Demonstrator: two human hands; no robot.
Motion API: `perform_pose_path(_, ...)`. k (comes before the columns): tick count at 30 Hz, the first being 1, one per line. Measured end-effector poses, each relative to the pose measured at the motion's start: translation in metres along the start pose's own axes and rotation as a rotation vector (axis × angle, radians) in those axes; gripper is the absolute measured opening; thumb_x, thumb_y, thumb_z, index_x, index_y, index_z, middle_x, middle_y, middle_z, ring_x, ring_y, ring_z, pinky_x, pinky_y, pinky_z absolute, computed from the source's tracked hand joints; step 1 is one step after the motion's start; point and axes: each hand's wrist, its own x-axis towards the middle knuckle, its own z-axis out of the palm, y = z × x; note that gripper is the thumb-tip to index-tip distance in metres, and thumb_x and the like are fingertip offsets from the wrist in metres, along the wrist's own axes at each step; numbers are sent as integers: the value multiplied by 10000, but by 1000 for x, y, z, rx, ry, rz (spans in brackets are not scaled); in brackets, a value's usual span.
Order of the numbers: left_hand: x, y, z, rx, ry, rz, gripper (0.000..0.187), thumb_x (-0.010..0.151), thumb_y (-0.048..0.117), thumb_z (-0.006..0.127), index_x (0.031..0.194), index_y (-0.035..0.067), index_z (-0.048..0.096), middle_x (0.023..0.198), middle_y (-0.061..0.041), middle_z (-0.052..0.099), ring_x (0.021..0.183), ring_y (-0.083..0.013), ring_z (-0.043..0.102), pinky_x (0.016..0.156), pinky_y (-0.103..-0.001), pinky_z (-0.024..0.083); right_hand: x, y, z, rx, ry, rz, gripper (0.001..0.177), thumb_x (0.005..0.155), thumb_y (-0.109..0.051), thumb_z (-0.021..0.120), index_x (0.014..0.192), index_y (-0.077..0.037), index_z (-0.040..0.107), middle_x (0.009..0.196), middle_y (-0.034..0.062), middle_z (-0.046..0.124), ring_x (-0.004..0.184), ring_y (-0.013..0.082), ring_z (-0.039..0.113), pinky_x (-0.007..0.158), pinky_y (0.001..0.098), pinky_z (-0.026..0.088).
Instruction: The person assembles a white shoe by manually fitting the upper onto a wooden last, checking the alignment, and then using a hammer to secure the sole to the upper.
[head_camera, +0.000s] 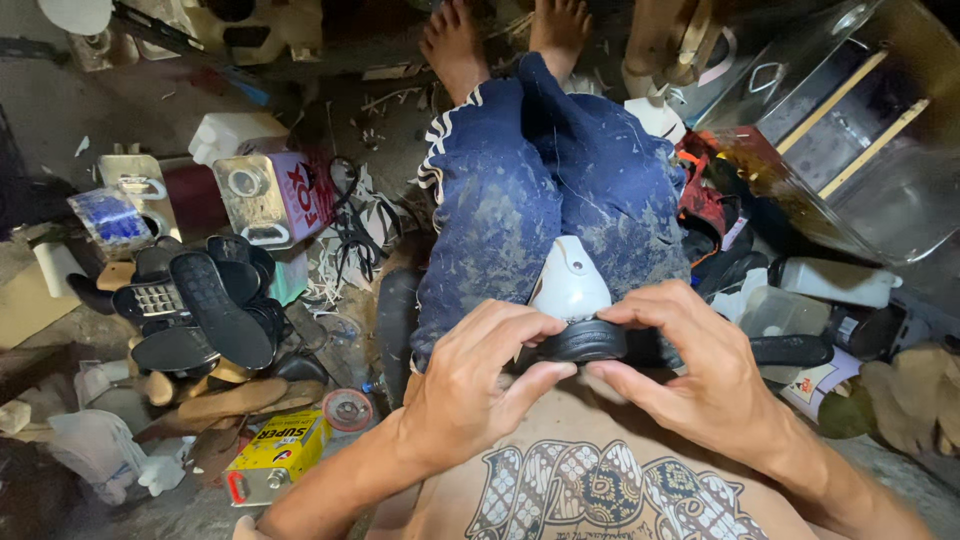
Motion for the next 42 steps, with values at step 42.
perform_pose_path(42, 35, 1, -6, -115, -44, -203, 219, 916, 247, 764, 958, 100, 607, 865, -25, 659, 729, -195, 584, 690, -298, 474, 35, 10, -16, 131, -66, 28, 256, 796, -214, 806, 956, -133, 623, 886, -8, 712, 730, 127, 688, 675, 243, 538)
